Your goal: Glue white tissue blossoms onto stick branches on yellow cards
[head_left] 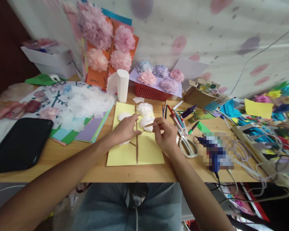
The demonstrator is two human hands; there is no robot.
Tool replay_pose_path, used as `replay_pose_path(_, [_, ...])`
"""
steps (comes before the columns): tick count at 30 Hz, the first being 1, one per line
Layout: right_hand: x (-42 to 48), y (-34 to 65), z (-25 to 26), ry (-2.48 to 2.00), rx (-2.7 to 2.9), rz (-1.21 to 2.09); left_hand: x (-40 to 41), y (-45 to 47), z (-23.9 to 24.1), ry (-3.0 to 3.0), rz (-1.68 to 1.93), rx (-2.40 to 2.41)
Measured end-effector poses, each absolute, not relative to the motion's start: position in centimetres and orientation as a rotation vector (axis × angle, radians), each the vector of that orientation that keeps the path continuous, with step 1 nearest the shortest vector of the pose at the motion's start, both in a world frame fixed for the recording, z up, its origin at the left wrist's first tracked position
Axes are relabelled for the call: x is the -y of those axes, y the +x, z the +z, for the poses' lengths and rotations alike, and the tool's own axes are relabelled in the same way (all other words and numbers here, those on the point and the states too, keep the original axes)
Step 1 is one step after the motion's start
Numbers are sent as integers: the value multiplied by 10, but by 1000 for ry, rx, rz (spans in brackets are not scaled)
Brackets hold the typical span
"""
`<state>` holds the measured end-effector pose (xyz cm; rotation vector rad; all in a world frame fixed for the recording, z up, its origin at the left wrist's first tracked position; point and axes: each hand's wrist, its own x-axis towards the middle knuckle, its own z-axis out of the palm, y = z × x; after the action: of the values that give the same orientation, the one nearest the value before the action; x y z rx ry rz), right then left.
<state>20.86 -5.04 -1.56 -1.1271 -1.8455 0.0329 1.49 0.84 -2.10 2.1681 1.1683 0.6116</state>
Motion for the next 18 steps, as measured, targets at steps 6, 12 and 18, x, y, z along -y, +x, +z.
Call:
replay_pose_path(6, [50, 208, -13, -1125, 1975, -37, -7, 16, -18, 2150, 597, -1186])
replay_pose_path(12, [50, 204, -10, -1141, 2033, -37, -6, 15, -17, 2149, 595, -1176])
replay_pose_path(18, [50, 210, -13, -1118, 1874, -24, -7, 15, -21, 2173, 607, -1194])
